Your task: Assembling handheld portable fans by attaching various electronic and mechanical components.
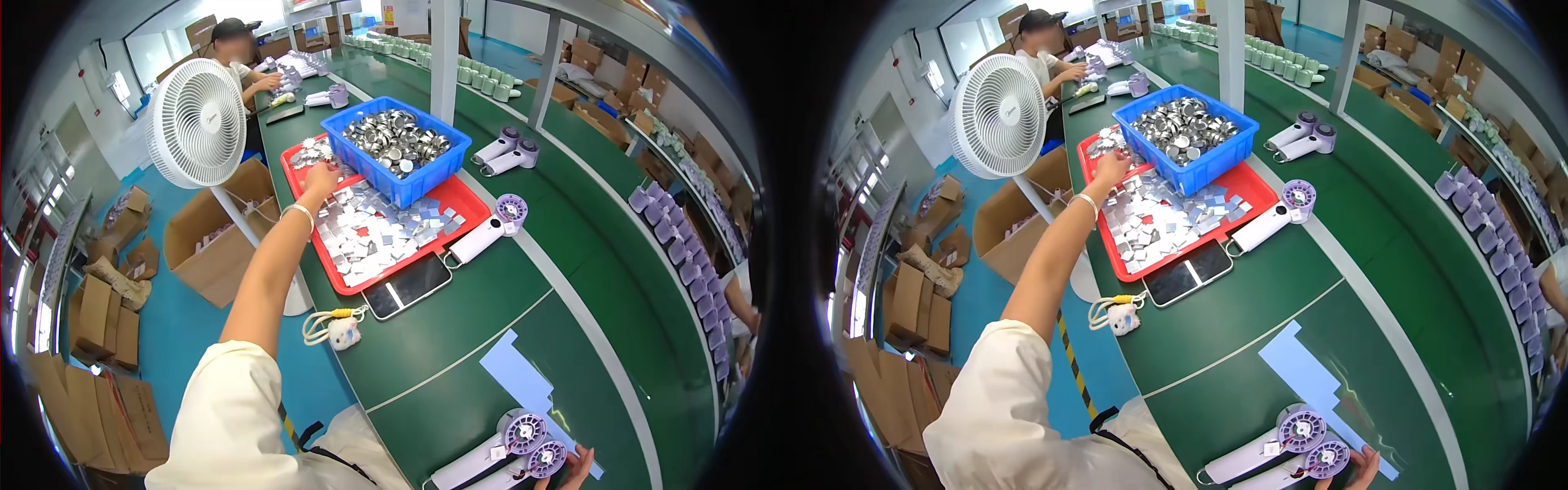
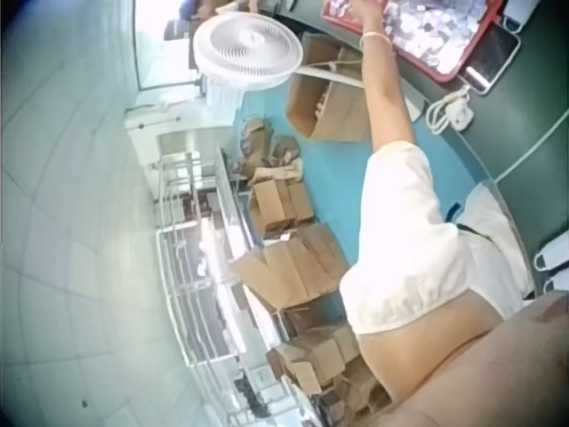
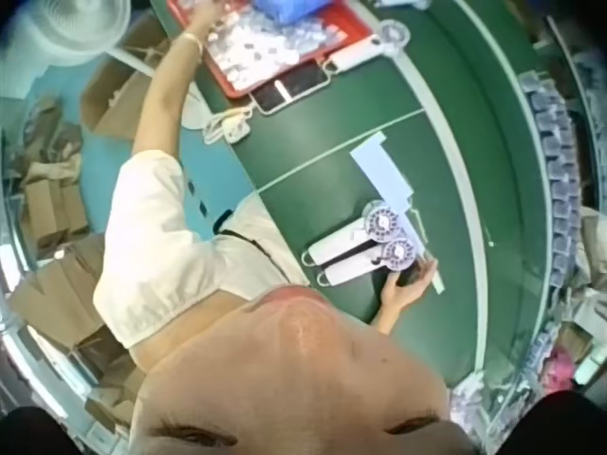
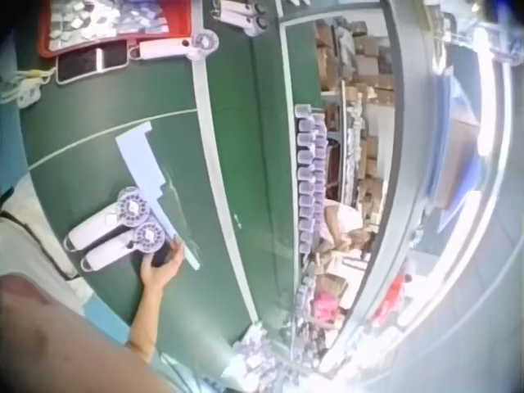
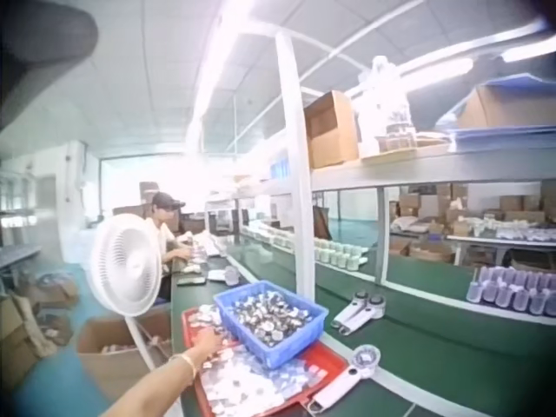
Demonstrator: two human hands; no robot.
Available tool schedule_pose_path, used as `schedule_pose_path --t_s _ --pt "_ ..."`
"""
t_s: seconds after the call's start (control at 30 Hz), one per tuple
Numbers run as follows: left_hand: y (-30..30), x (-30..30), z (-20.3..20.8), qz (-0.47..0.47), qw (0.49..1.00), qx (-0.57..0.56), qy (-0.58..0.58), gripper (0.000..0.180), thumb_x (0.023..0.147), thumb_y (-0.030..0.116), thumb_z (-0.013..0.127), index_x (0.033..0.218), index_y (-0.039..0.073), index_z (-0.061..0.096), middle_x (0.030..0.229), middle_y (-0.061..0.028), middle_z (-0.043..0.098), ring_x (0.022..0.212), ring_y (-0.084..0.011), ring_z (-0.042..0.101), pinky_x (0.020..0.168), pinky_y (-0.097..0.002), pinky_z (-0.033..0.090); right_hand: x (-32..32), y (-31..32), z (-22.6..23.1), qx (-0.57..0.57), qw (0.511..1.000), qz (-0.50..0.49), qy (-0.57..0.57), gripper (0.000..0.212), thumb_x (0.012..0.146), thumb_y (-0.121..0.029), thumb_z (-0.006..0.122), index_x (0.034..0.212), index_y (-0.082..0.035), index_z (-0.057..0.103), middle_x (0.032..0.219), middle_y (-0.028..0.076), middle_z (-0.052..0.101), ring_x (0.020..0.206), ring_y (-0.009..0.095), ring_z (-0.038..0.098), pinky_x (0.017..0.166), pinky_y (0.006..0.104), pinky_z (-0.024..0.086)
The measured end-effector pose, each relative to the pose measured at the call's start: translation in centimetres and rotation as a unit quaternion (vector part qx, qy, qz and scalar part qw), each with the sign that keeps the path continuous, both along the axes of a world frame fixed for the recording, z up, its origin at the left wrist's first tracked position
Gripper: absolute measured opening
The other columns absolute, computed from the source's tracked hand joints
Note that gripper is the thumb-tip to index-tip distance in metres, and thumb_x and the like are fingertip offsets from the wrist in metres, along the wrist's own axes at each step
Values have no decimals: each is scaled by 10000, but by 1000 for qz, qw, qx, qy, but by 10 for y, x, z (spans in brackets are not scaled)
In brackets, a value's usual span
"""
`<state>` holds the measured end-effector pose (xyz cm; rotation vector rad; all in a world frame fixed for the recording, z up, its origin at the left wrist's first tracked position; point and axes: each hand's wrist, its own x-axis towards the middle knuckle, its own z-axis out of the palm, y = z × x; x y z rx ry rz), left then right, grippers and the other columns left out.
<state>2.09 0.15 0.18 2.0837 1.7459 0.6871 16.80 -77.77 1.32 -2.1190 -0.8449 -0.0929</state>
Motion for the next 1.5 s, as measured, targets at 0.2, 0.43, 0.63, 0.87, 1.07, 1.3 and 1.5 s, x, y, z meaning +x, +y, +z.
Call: schedule_pose_path --t_s 0.2,0.43,0.63,0.87,1.07,1.3,1.5 --pt "58 -7 4 11 987 -113 -113 364 759 326 785 883 -15 754 871 -134 750 754 -232 715 679 -342 557 3 12 -5 14 1000 6 9 847 847 -242 749 1501 54 299 1354 230 542 1153 306 577 988 409 451" --pt "76 -4 4 41 989 -63 -127 310 716 251 818 857 -17 748 810 -121 740 706 -204 706 605 -344 528 0 15 -2 10 999 -2 30 807 835 -193 734 1477 70 322 1316 221 559 1134 301 584 973 399 464" --pt "47 -7 11 -23 949 -153 -275 251 758 208 821 784 -19 717 759 -101 722 593 -172 661 528 -341 506 0 14 -4 -5 1000 -7 -18 764 834 -150 716 1463 73 345 1284 212 568 1117 290 588 960 383 475" --pt "41 -35 17 -34 942 -152 -299 142 764 125 770 742 5 697 721 -104 672 580 -174 608 509 -322 478 0 15 -3 -19 999 -6 -30 724 837 -143 706 1443 79 377 1308 230 542 1141 310 580 986 399 475" --pt "47 -48 16 -1 917 -22 -399 126 825 97 670 884 -14 660 783 -85 657 684 -182 630 597 -333 518 -1 19 -2 -37 998 -21 -37 699 855 -121 690 1446 77 374 1293 222 538 1127 308 579 985 401 481" --pt "16 -17 25 16 796 -194 -573 209 922 222 589 1008 32 596 686 -17 475 568 -134 495 528 -300 493 -2 20 1 -46 996 -20 -67 695 860 -119 690 1449 70 373 1264 212 547 1103 297 589 957 392 492" --pt "25 -19 22 -34 997 -36 -57 376 753 358 779 870 4 732 855 -158 732 820 -253 706 744 -377 536 -1 22 1 -33 998 -9 -46 697 849 -122 684 1441 78 375 1289 218 542 1117 301 587 972 390 482"
